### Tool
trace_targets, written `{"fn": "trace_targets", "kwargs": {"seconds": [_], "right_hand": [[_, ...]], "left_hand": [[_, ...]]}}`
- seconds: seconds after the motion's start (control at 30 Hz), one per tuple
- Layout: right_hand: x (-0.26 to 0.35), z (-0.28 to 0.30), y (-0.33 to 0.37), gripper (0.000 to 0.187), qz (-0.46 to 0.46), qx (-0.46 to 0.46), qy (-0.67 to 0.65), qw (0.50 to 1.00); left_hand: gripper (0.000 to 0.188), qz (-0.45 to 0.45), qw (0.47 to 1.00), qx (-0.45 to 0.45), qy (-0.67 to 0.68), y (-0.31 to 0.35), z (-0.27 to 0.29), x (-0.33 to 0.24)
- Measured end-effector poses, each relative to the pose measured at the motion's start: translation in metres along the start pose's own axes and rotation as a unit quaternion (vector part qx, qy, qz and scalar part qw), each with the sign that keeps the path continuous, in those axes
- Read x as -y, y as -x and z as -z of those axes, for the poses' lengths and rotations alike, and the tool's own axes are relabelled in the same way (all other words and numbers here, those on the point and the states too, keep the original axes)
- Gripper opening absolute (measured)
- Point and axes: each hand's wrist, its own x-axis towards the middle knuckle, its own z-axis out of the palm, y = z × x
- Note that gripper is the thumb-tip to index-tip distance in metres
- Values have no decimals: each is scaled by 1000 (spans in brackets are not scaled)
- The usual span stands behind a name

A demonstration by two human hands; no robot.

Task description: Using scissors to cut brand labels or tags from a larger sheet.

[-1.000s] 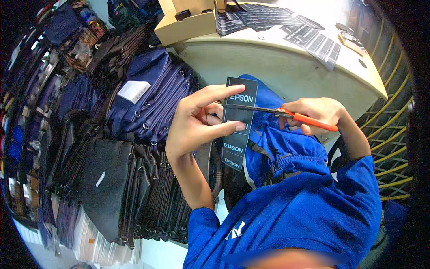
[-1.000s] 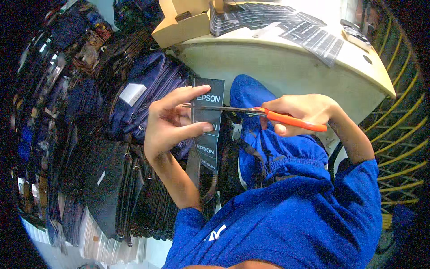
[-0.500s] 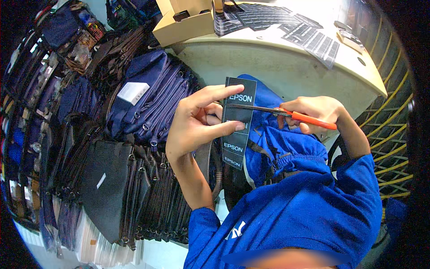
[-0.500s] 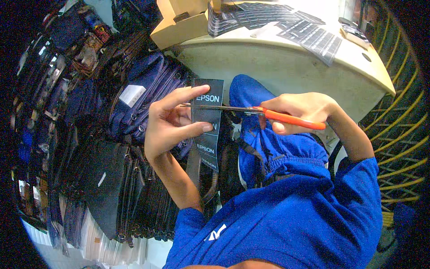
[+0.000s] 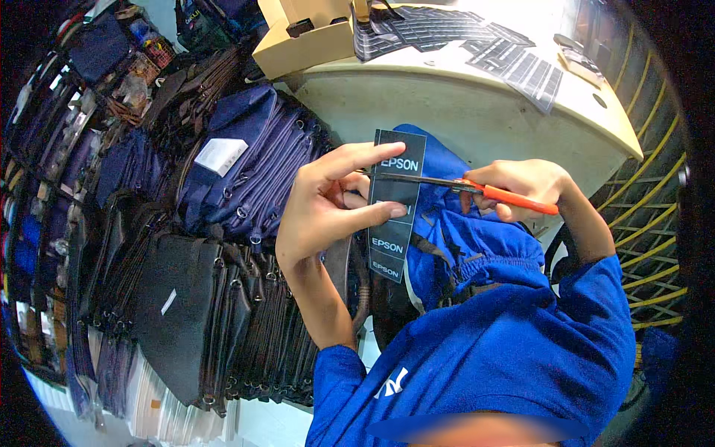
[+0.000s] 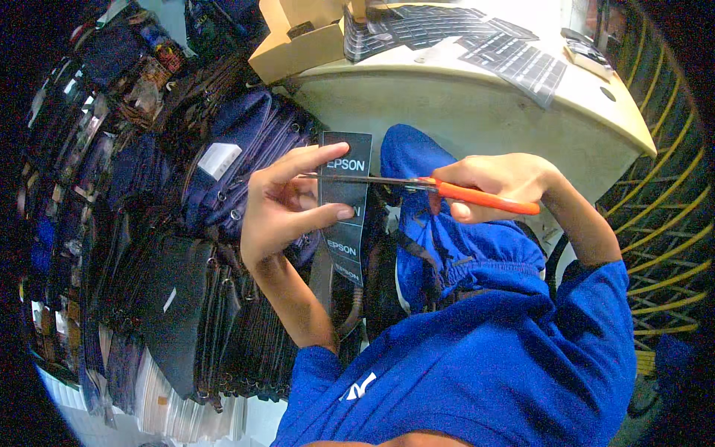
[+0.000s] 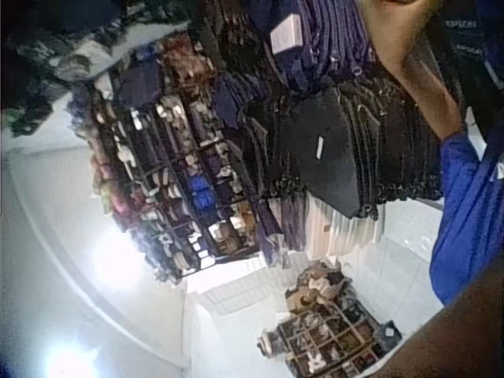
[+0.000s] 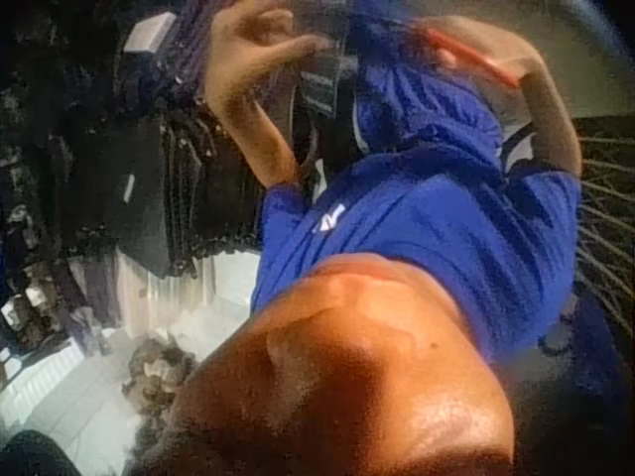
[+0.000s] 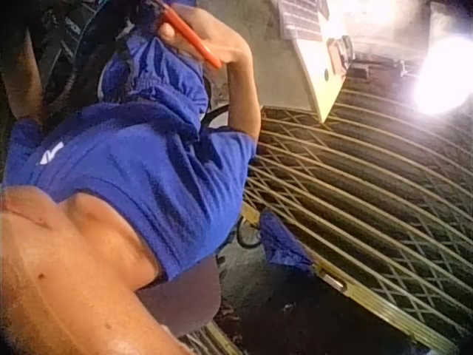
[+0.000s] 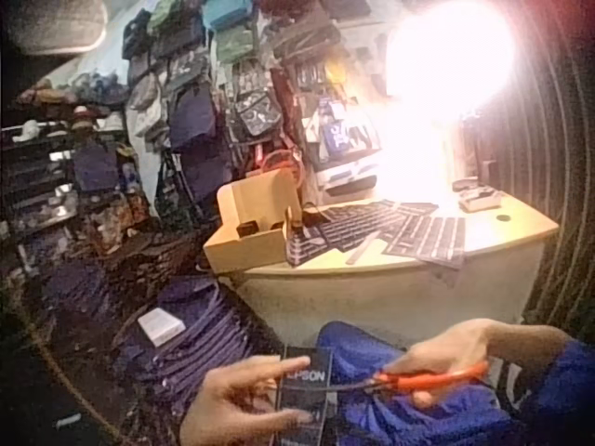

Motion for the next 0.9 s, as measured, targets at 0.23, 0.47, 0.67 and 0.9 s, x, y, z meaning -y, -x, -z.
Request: {"fn": "trace_targets", "kwargs": {"seconds": [0.23,0.47,0.67,0.9], "right_hand": [[5,-1,-1,50,-2,-1,-18,1000],[5,0,-1,56,-2,-3,-4,1000],[0,-3,-2,59,33,-23,-18,999],[2,-2,-2,39,19,-15,-30,999]], "left_hand": [[61,0,1000,0,16,1,0,0],[63,15,1000,1,-1,1,0,-4],[63,7,1000,4,2,1,0,-1],[64,35,999,2,4,1,-1,-5]]}}
